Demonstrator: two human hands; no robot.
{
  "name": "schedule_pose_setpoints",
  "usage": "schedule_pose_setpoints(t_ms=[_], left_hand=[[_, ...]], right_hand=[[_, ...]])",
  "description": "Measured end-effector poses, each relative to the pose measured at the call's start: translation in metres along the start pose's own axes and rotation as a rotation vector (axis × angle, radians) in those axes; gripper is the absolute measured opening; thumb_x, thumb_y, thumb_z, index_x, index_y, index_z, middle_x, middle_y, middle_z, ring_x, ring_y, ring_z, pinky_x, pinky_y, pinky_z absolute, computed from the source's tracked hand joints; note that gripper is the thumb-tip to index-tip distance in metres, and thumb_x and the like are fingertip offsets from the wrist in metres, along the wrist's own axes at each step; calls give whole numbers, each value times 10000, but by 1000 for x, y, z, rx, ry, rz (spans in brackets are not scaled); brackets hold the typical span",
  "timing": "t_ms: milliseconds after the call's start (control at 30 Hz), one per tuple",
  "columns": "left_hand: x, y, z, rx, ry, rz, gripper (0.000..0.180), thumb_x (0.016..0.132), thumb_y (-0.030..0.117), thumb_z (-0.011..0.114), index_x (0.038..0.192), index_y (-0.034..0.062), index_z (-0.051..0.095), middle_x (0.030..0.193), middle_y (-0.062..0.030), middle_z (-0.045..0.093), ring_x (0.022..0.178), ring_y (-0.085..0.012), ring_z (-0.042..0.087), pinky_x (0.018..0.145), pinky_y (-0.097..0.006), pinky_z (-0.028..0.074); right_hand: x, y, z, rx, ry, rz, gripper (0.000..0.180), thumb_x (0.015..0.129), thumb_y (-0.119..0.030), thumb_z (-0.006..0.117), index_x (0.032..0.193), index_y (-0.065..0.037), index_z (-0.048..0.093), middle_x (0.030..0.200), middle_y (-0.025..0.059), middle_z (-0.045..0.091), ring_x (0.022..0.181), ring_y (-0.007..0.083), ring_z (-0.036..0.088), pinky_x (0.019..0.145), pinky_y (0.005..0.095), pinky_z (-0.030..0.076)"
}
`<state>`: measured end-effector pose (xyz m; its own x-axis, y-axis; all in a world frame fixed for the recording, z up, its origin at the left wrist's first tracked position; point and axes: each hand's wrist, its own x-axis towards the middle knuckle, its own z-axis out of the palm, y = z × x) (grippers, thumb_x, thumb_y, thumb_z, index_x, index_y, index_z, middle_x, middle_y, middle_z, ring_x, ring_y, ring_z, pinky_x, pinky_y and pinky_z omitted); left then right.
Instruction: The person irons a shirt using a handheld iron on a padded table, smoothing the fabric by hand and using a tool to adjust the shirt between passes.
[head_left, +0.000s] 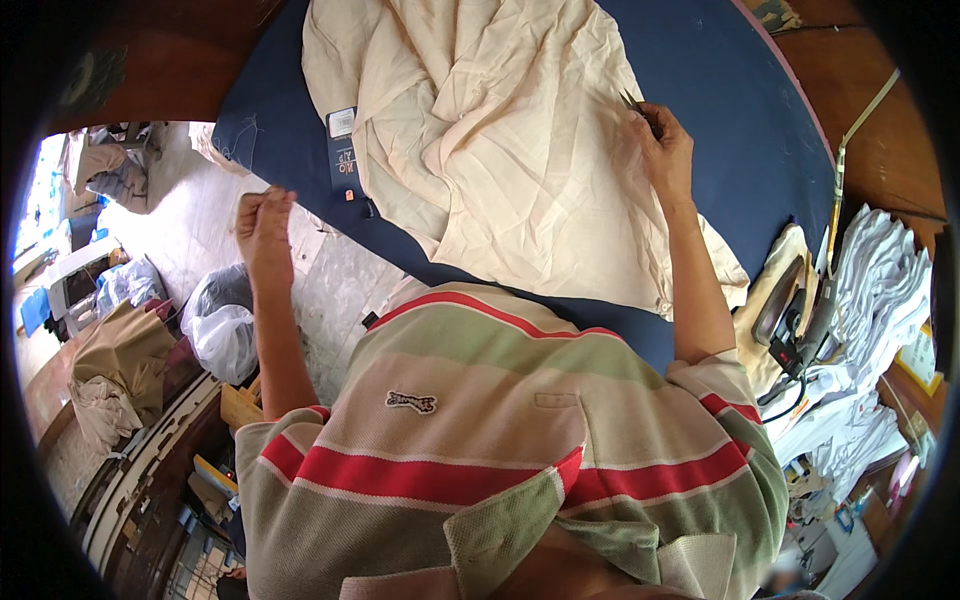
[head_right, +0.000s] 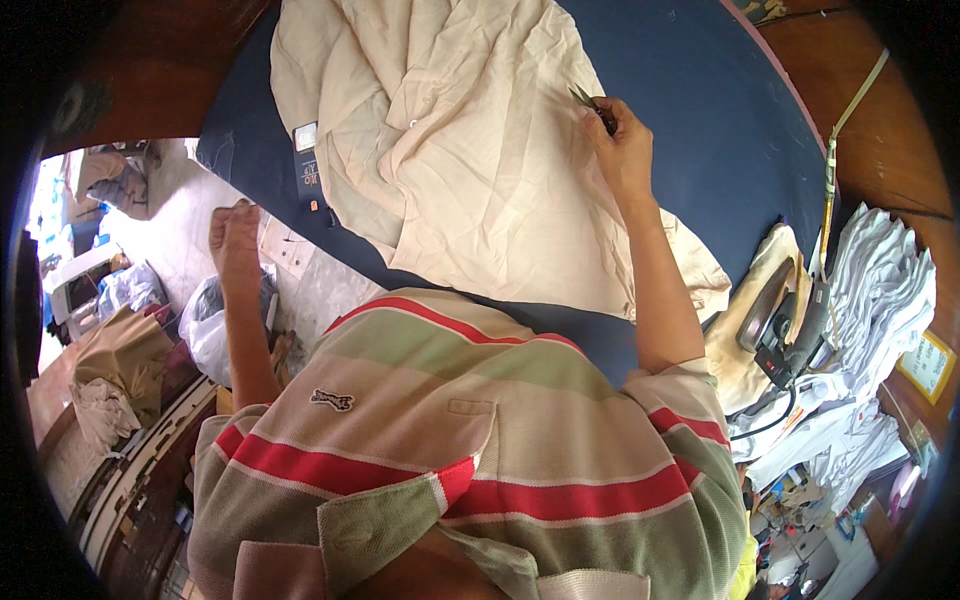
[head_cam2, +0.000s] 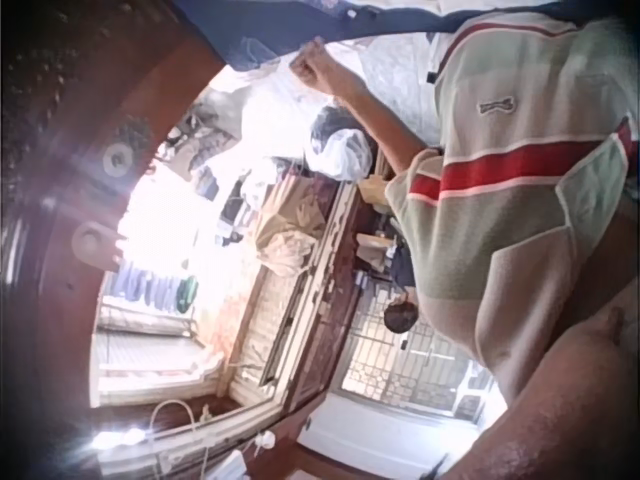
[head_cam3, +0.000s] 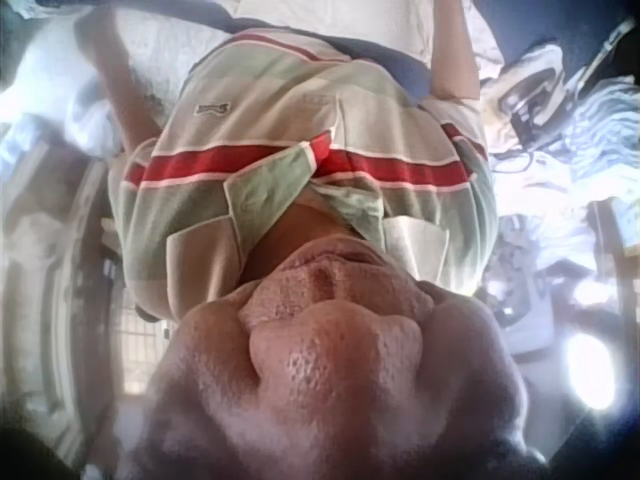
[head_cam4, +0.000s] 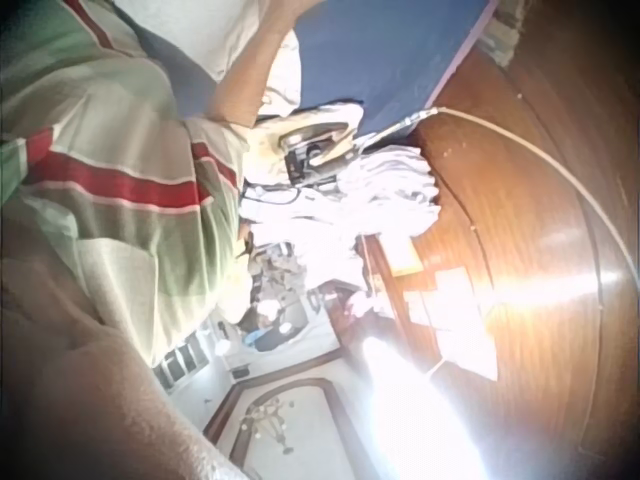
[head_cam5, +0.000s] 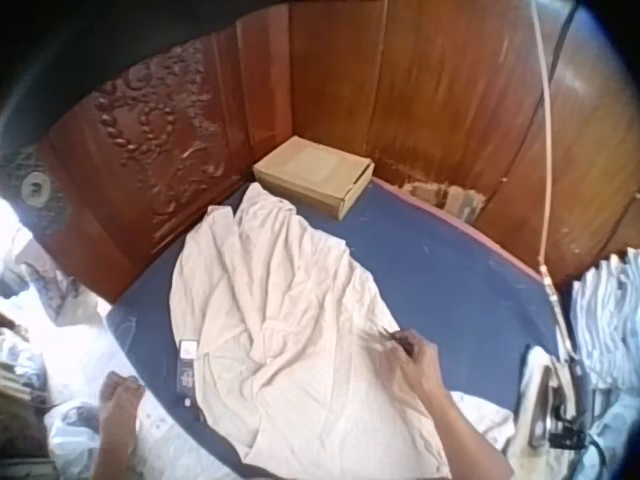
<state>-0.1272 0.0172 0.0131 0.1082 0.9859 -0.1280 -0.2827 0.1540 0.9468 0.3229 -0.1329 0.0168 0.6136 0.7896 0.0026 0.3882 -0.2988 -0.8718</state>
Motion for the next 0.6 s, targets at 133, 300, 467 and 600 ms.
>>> schedule_pose_setpoints(t_ms=[133,300,467,600], left_hand=[[-9,-19,56,460,-130,191,55,826,-3,595,800,12,550,855,-93,620,778,-155,613,710,-266,489],[-28,-12,57,1094,217,342,50,804,71,622,795,30,596,739,-76,619,683,-135,590,632,-286,462],[-34,-17,-4,1372,415,682,437,729,17,574,1166,20,545,1186,-192,541,1071,-348,517,935,-411,384],[-57,-31,107,1296,-383,707,366,726,83,600,1091,83,612,1110,-109,562,987,-289,547,839,-404,455]], right_hand=[[-13,-22,19,-6,-189,-111,277,843,-201,626,1032,2,628,829,107,660,708,126,576,652,261,461],[-39,-28,54,90,-353,-122,296,835,-216,650,1017,14,616,792,117,636,670,138,551,622,271,443],[-51,-15,68,267,-324,3,312,852,-224,639,1029,30,601,765,47,602,673,99,517,597,242,406],[-54,-40,91,434,-436,89,310,873,-239,616,1047,16,593,788,7,586,684,78,501,605,208,394]])
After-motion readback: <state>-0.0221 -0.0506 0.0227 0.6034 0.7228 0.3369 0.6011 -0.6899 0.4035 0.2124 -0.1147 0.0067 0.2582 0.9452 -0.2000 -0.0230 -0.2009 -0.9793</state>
